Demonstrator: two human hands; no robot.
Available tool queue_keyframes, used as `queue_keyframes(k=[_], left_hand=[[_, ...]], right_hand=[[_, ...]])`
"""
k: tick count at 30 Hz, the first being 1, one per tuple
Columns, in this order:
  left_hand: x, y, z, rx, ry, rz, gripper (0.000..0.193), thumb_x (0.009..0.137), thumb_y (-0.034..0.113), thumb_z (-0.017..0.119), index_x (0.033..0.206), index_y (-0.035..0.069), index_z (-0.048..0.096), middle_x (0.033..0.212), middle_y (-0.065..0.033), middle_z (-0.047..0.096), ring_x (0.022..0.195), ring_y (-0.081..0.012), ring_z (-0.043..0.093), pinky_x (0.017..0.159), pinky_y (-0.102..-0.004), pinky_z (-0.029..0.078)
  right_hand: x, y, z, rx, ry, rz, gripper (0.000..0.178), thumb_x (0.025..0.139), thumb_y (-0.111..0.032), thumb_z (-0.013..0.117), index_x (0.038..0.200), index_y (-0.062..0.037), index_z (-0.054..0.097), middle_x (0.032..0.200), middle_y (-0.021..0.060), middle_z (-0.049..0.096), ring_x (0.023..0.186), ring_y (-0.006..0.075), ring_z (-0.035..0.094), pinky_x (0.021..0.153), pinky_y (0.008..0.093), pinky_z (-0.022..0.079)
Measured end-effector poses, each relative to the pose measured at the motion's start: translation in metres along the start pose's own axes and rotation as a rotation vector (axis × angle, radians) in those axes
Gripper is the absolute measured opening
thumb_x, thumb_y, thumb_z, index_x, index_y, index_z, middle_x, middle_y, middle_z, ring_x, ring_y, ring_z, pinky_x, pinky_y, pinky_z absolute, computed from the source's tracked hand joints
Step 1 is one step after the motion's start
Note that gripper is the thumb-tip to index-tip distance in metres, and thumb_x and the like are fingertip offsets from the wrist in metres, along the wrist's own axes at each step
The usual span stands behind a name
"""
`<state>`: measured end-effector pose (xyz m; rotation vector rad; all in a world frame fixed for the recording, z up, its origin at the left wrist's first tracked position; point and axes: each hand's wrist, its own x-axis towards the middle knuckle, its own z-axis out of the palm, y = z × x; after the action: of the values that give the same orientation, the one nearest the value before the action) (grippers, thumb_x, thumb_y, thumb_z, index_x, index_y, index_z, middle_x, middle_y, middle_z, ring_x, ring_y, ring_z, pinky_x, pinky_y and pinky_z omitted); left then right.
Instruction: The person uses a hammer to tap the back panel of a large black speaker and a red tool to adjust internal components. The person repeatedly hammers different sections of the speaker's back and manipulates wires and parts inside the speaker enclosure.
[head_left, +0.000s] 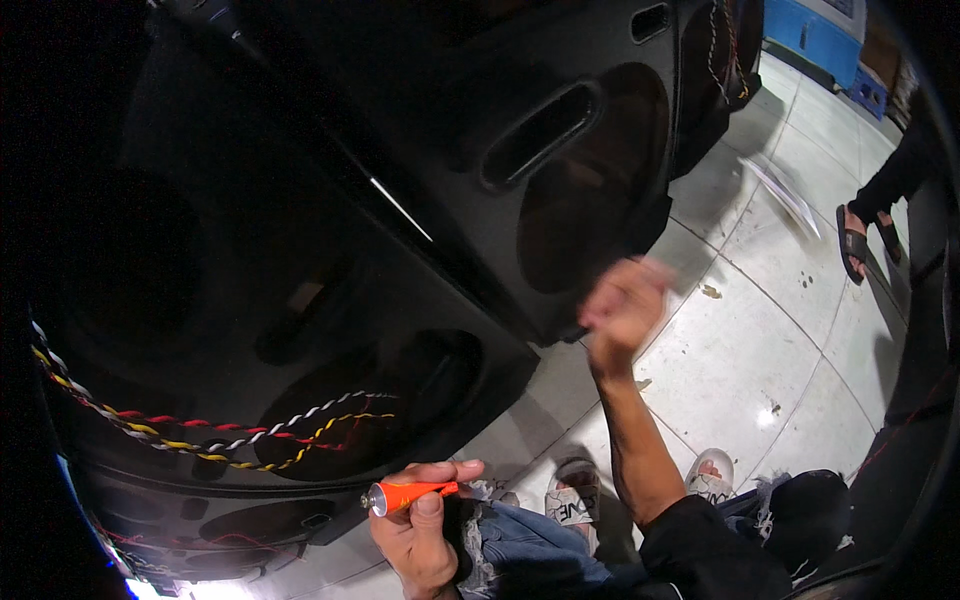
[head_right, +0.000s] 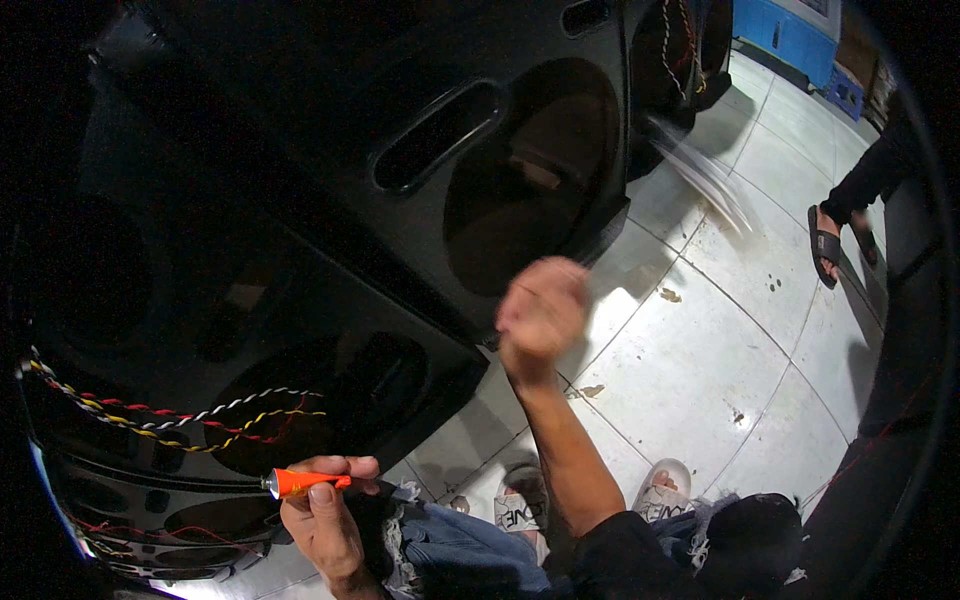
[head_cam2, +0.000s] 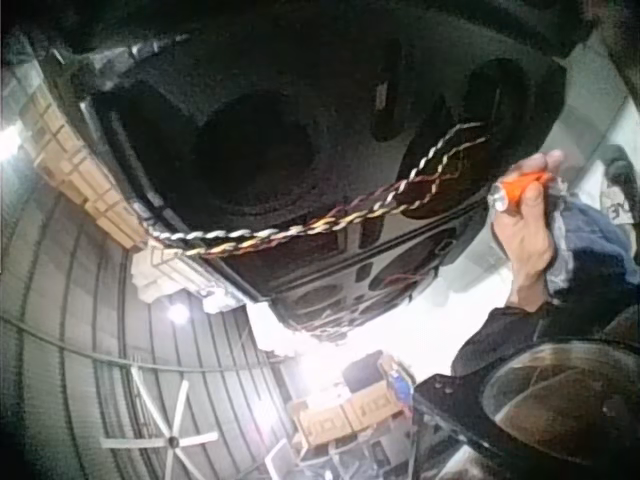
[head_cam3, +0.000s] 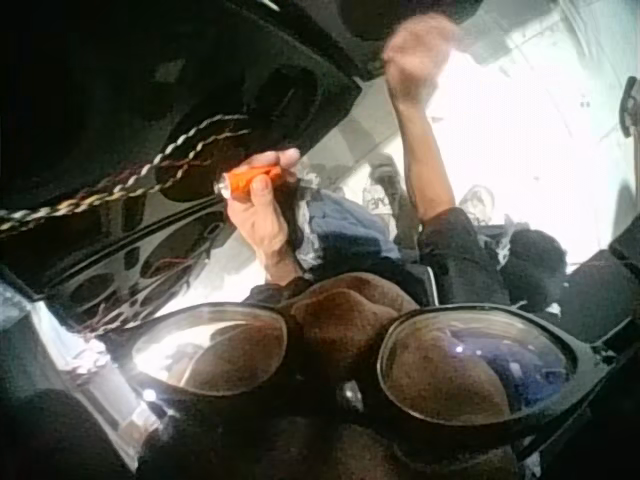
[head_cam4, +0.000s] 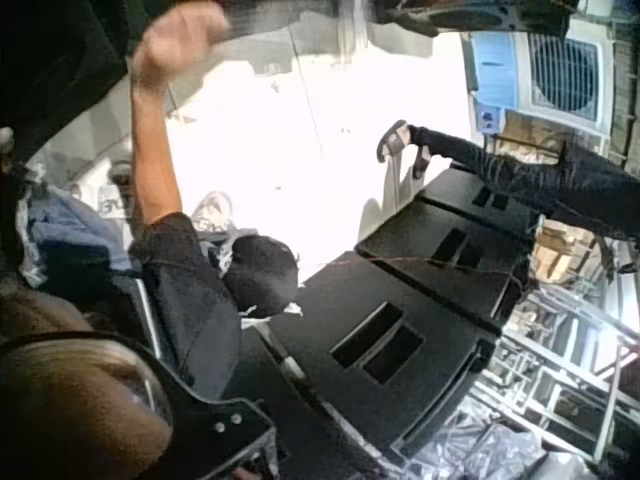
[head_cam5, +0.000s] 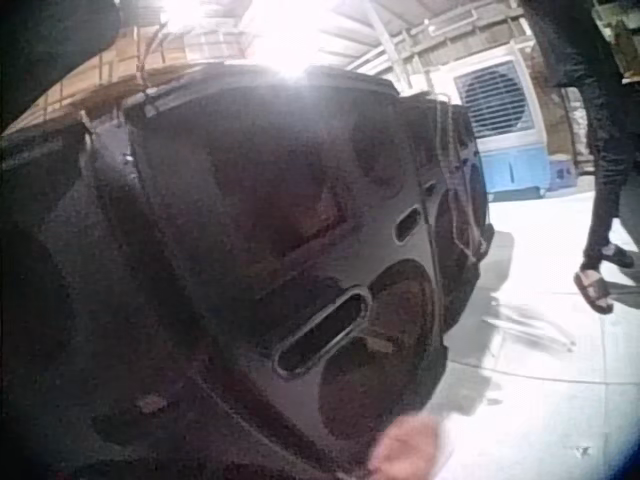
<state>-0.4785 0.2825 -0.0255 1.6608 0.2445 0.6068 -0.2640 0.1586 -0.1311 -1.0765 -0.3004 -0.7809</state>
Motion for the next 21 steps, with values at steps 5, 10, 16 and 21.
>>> queue_keyframes(k=[5, 10, 16, 21], left_hand=[[0.004, -0.008, 0.000, 0.033, -0.020, 0.006, 0.037, 0.096, 0.032, 0.060, 0.105, -0.004, 0.056, 0.090, -0.0213, 0.068, 0.082, -0.0267, 0.068, 0.065, -0.0347, 0.055], [0.002, -0.009, 0.001, 0.045, 0.015, 0.025, 0.037, 0.096, 0.033, 0.060, 0.104, -0.003, 0.056, 0.089, -0.0213, 0.068, 0.082, -0.0271, 0.068, 0.066, -0.0348, 0.055], [0.001, -0.007, -0.003, 0.079, 0.029, 0.075, 0.037, 0.096, 0.033, 0.060, 0.103, -0.003, 0.056, 0.088, -0.0213, 0.068, 0.081, -0.0268, 0.068, 0.066, -0.0345, 0.055], [0.000, -0.006, -0.002, 0.063, 0.037, 0.040, 0.038, 0.096, 0.034, 0.060, 0.104, -0.003, 0.056, 0.089, -0.0214, 0.068, 0.081, -0.0265, 0.068, 0.066, -0.0348, 0.055]], right_hand=[[-0.002, -0.025, 0.013, 0.095, -0.112, 0.642, 0.030, 0.104, -0.031, 0.046, 0.092, -0.0030, 0.051, 0.056, 0.0003, 0.047, 0.046, 0.0087, 0.046, 0.040, 0.0238, 0.037], [-0.043, -0.035, 0.019, 0.550, 0.053, 0.123, 0.033, 0.102, -0.036, 0.045, 0.086, -0.0068, 0.047, 0.063, 0.0024, 0.045, 0.044, 0.0081, 0.040, 0.040, 0.0235, 0.035], [-0.026, -0.018, 0.008, -0.219, -0.230, 0.239, 0.019, 0.099, -0.021, 0.054, 0.092, -0.0026, 0.054, 0.057, 0.0038, 0.052, 0.045, 0.0119, 0.051, 0.041, 0.0283, 0.036], [0.001, -0.015, 0.005, 0.414, 0.117, 0.071, 0.037, 0.105, -0.034, 0.039, 0.084, -0.0048, 0.048, 0.061, 0.0031, 0.046, 0.044, 0.0104, 0.041, 0.038, 0.0233, 0.036]])
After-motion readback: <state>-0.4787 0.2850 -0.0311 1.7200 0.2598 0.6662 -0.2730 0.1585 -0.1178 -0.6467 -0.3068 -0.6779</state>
